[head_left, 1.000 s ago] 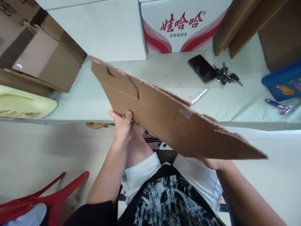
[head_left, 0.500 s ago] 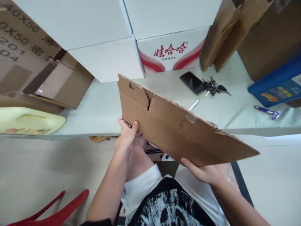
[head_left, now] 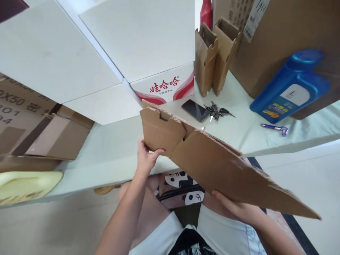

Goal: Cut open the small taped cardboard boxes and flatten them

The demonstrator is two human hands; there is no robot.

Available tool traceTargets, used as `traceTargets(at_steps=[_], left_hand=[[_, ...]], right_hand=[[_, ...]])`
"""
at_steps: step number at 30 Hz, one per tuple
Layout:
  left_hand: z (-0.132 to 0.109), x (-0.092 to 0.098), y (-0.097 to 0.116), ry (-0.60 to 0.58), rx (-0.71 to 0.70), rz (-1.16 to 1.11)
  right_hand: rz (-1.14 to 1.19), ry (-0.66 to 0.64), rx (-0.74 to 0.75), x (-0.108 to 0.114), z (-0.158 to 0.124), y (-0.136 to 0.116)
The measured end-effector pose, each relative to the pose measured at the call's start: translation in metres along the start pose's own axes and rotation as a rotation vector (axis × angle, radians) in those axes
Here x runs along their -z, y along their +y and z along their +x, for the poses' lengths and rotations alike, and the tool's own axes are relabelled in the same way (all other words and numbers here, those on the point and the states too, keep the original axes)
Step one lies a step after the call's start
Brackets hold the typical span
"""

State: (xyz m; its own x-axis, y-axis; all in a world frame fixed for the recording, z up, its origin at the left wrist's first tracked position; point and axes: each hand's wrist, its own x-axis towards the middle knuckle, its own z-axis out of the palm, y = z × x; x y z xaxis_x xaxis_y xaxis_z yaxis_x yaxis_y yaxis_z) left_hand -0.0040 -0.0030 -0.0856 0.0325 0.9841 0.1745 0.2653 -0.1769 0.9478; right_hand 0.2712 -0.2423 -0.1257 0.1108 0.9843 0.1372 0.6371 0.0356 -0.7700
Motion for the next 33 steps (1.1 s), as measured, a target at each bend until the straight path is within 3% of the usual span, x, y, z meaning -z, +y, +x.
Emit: traceTargets(at_steps=[4, 8, 10, 12, 13, 16, 19, 22, 27, 31, 33], left_hand=[[0.028, -0.043, -0.001, -0.071, -0.116, 0.057], [0.054, -0.091, -0.003, -0.120, -0.166, 0.158], [0.061, -0.120, 0.001, -0.196, -0.232, 0.222], [0.059, -0.154, 0.012, -0.280, -0.330, 0.257], [0.054, -0.172, 0.018, -0.324, -0.368, 0.255], [0.027, -0.225, 0.036, -0.581, -0.576, 0.351], [0.001, -0.263, 0.041, -0.756, -0.694, 0.524], [-0.007, -0.278, 0.033, -0.769, -0.695, 0.643], [-0.002, -0.281, 0.021, -0.557, -0.508, 0.749], [-0.004, -0.285, 0.022, -0.575, -0.513, 0.783], [-0.005, -0.287, 0.024, -0.585, -0.511, 0.795]], right_hand=[[-0.199, 0.129, 0.094, 0.018, 0.007, 0.017], [-0.175, 0.460, -0.115, 0.047, 0.033, 0.028], [-0.130, 0.625, -0.256, 0.065, 0.061, 0.025], [-0.126, 0.836, -0.305, 0.082, 0.101, 0.021], [-0.125, 0.978, -0.294, 0.090, 0.125, 0.019], [-0.141, 1.075, -0.175, 0.110, 0.200, 0.022], [-0.166, 1.032, -0.105, 0.125, 0.266, 0.036], [-0.175, 0.964, -0.124, 0.134, 0.311, 0.055], [-0.157, 0.834, -0.230, 0.131, 0.346, 0.084], [-0.080, 0.722, -0.326, 0.115, 0.365, 0.109], [-0.064, 0.684, -0.297, 0.107, 0.376, 0.123]])
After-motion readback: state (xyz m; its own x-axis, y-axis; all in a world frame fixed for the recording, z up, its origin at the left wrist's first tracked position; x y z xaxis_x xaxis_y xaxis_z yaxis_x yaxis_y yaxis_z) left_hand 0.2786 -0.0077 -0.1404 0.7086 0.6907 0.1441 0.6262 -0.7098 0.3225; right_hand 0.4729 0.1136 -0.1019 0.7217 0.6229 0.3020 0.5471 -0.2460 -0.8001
